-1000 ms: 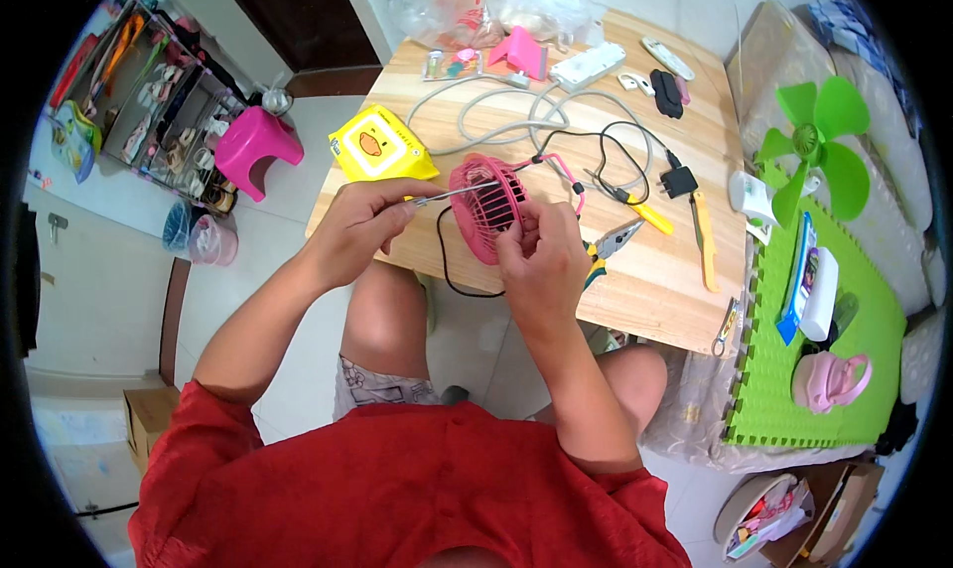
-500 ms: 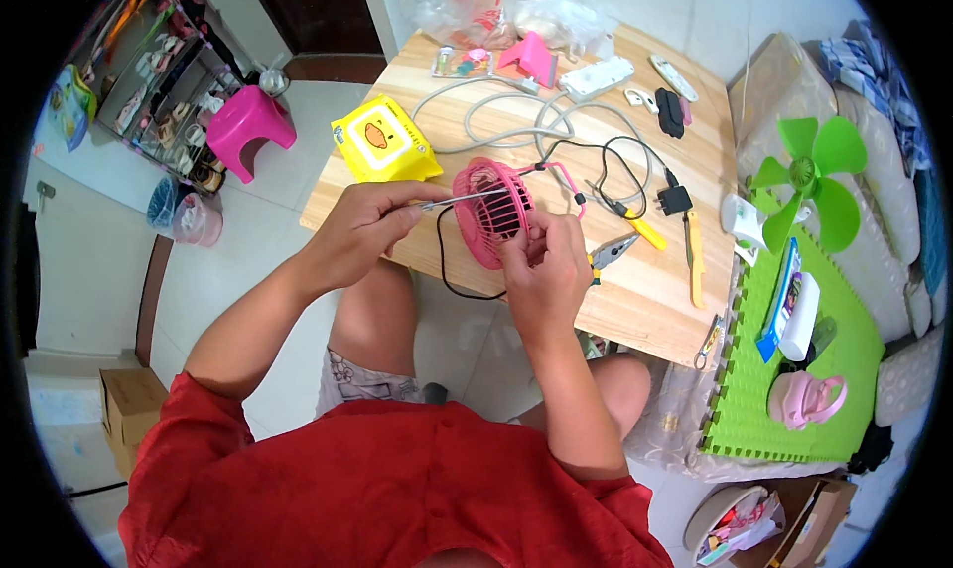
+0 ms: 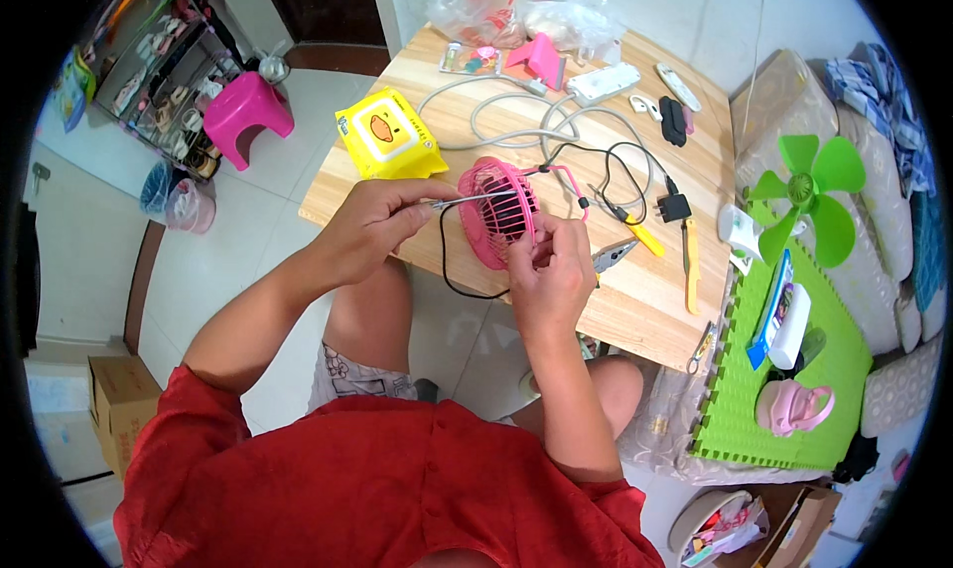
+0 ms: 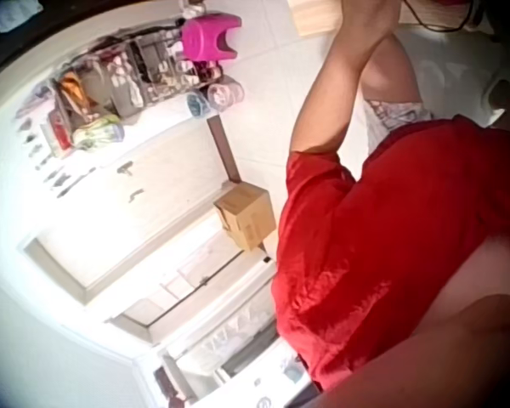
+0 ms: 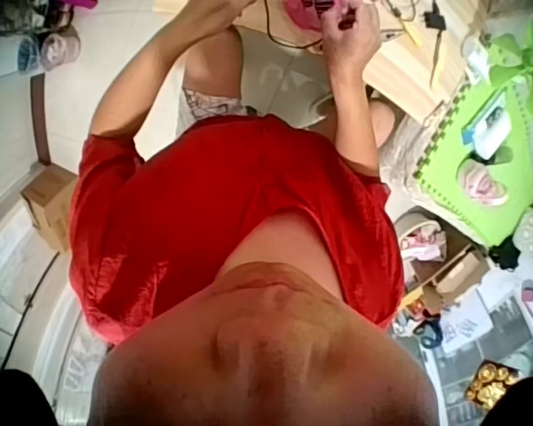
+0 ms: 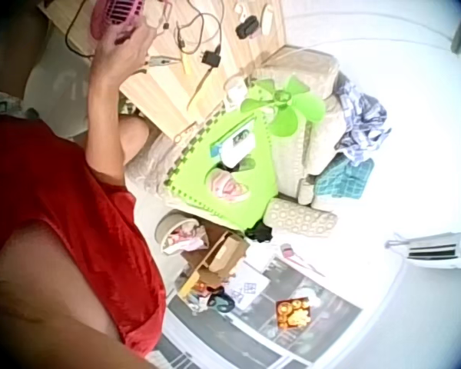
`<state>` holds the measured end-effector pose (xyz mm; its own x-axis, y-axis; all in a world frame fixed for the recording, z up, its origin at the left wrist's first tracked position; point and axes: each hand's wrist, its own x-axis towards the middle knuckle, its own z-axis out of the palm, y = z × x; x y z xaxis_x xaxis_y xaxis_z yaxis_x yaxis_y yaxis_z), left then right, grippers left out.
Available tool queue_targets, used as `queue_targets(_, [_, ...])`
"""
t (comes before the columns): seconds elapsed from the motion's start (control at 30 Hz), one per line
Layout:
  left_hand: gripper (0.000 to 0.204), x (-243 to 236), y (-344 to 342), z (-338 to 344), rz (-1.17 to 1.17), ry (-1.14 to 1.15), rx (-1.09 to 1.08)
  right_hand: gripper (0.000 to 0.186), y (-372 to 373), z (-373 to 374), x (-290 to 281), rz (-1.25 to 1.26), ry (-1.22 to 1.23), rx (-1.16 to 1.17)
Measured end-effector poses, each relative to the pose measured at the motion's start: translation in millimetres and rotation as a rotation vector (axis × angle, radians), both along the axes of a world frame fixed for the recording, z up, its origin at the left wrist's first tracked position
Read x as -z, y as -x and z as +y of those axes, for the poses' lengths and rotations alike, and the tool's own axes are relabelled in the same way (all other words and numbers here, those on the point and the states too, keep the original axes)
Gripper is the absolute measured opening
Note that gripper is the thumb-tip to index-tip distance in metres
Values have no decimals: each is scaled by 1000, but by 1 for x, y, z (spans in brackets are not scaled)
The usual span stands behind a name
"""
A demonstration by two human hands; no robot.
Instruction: The person works on a pink fan by hand, using pliers to pull at wires and a screwdriver to secure parts while handling components on a table.
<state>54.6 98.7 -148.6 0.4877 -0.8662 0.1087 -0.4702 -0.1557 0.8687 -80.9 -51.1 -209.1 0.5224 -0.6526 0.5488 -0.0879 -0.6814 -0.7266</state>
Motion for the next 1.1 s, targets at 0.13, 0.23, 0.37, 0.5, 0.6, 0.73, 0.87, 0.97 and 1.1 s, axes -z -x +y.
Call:
queue_targets(0.13, [29, 3, -1, 0, 7, 22, -2, 14, 1, 0, -1, 12, 11, 3])
queue_targets(0.23, [29, 2, -1, 1, 21, 4, 2, 14, 1, 0, -1, -2, 4, -10])
queue_targets(0.37, [30, 10, -2, 2, -21, 73, 2, 15, 1, 2, -2, 14, -14, -7])
queue_targets(0.5, [30, 2, 1, 2, 12, -1, -10, 14, 2, 1, -2, 22, -43, -7])
queue_targets(0.6, [31, 4, 1, 3, 17, 23, -7, 14, 1, 1, -1, 14, -34, -12])
queue_targets(0.73, [31, 5, 1, 3, -10, 27, -11, 14, 1, 2, -1, 17, -40, -17])
queue_targets(0.87, [28, 18, -2, 1, -36, 55, -5, 16, -1, 4, 1, -1, -36, -71])
queue_targets(0.97, [28, 13, -2, -4, -193, -7, -11, 19, -1, 6, -1, -13, 7, -109])
queue_targets(1.1, [34, 3, 3, -11, -289, -82, -50, 21, 0, 4, -2, 1, 69, -125])
